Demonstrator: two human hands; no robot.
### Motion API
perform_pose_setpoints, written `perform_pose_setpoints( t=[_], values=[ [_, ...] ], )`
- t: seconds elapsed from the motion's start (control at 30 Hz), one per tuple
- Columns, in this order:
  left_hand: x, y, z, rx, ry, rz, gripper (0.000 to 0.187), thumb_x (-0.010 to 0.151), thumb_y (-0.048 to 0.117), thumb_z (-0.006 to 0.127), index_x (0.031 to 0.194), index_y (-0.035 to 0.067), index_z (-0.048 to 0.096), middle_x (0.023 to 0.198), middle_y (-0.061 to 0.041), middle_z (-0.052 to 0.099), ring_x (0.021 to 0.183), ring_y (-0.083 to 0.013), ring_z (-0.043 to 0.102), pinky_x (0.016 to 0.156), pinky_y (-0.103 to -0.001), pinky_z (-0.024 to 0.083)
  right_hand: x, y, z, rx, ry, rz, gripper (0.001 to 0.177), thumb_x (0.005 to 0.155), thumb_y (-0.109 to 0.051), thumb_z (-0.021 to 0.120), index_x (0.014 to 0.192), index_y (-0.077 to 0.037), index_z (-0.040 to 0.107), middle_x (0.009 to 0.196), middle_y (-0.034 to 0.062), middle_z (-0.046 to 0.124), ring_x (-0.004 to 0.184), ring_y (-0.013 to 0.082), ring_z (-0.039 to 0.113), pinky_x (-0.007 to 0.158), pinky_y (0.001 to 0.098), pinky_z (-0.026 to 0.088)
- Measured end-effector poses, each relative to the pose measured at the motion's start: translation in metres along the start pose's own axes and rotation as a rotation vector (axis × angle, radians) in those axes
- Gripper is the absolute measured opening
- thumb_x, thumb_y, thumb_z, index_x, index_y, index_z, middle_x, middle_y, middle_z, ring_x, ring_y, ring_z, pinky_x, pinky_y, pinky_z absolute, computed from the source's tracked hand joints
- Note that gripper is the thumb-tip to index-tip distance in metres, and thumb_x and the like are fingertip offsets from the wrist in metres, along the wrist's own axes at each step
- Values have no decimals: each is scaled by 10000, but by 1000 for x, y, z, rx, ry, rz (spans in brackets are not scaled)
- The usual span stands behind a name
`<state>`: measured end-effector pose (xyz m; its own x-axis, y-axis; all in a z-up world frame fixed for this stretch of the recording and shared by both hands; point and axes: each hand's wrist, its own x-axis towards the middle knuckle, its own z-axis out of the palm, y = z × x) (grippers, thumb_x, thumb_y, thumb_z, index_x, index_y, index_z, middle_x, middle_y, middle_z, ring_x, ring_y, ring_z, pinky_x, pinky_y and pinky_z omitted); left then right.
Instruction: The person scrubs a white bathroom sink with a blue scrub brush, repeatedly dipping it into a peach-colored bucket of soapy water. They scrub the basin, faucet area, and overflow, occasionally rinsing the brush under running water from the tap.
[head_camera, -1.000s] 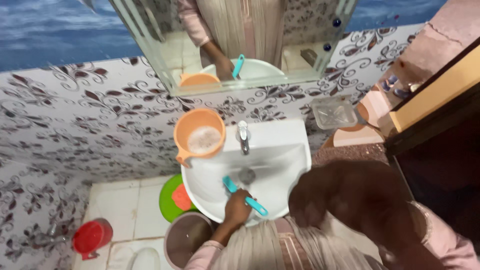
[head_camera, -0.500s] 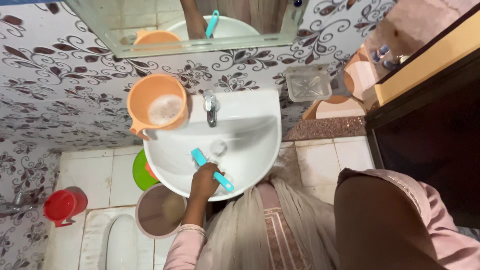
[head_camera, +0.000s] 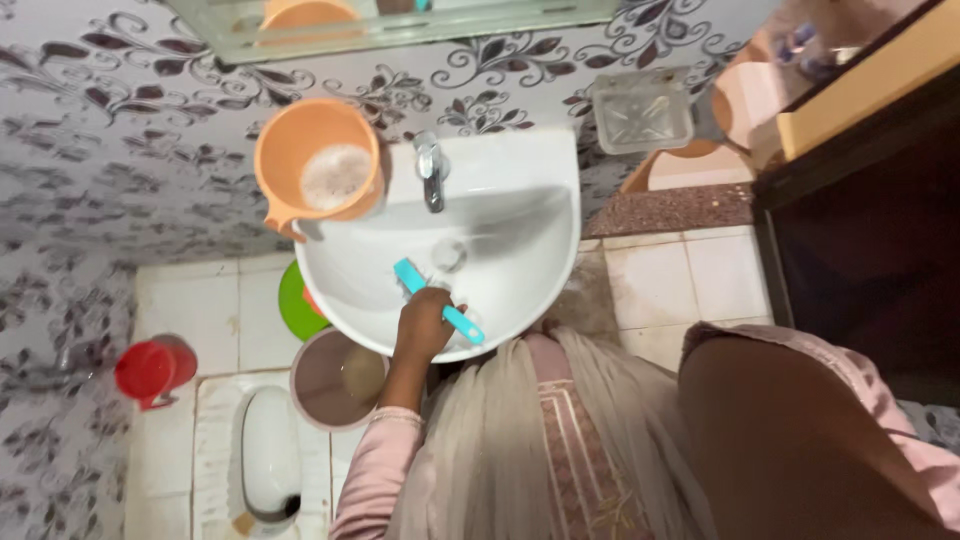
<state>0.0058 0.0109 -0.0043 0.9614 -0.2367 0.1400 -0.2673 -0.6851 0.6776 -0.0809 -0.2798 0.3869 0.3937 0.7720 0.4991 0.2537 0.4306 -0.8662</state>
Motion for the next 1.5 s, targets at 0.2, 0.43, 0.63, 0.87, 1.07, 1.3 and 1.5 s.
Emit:
perform_pose_setpoints(
  t=[0.2, 0.43, 0.63, 0.87, 1.07, 1.3, 1.5],
  values=[
    [-2, -16, 11, -61, -3, 24, 242, 805, 236, 814, 816, 24, 697, 930, -186, 693, 925, -411, 636, 819, -487, 507, 26, 17, 7, 9, 15, 37, 378, 962, -204, 741, 1289, -36, 655, 1239, 137, 689, 1180, 279, 659, 1029, 415, 530],
    [-2, -17, -2, -156, -171, -25, 237, 833, 232, 797, 856, 13, 708, 947, -179, 724, 984, -388, 646, 859, -472, 508, 52, 76, -3, -49, -20, -20, 365, 962, -202, 730, 1282, -44, 653, 1238, 128, 690, 1179, 273, 659, 1020, 403, 531],
    [-5, -28, 10, -128, -90, 121, 188, 882, 164, 769, 915, -7, 698, 1141, -262, 680, 1134, -471, 587, 962, -500, 466, 71, 93, -8, -107, 5, -27, 354, 963, -200, 721, 1276, -50, 651, 1236, 121, 692, 1177, 267, 659, 1013, 394, 533],
    [-1, -20, 11, 58, -151, -65, 283, 901, 286, 711, 967, 13, 672, 1204, -245, 676, 1167, -424, 621, 978, -483, 491, -2, 293, -59, -628, 478, 629, 437, 916, -285, 738, 1299, -92, 651, 1270, 119, 662, 1167, 300, 658, 934, 387, 560],
    [8, -4, 11, 171, -231, 39, 332, 823, 344, 774, 835, 18, 714, 985, -221, 714, 1011, -402, 660, 874, -499, 500, -88, 353, -59, -782, 57, 689, 803, 809, -450, 841, 1435, -73, 508, 1426, 179, 556, 1319, 362, 522, 1108, 452, 411],
    [11, 37, 71, -92, -114, -166, 135, 790, 139, 680, 825, 15, 719, 890, -207, 725, 903, -383, 689, 805, -485, 533, -87, 335, -69, -674, 132, 568, 754, 801, -474, 819, 1402, -105, 553, 1458, 200, 550, 1358, 380, 500, 1111, 480, 401],
    [15, 15, 57, 95, -149, -322, 703, 716, 335, 796, 1297, -9, 599, 1372, -276, 542, 1302, -481, 502, 982, -613, 408, -87, 338, -55, -939, 352, 636, 497, 913, -313, 665, 1356, -92, 628, 1337, 142, 668, 1245, 366, 594, 1070, 514, 422]
  ],
)
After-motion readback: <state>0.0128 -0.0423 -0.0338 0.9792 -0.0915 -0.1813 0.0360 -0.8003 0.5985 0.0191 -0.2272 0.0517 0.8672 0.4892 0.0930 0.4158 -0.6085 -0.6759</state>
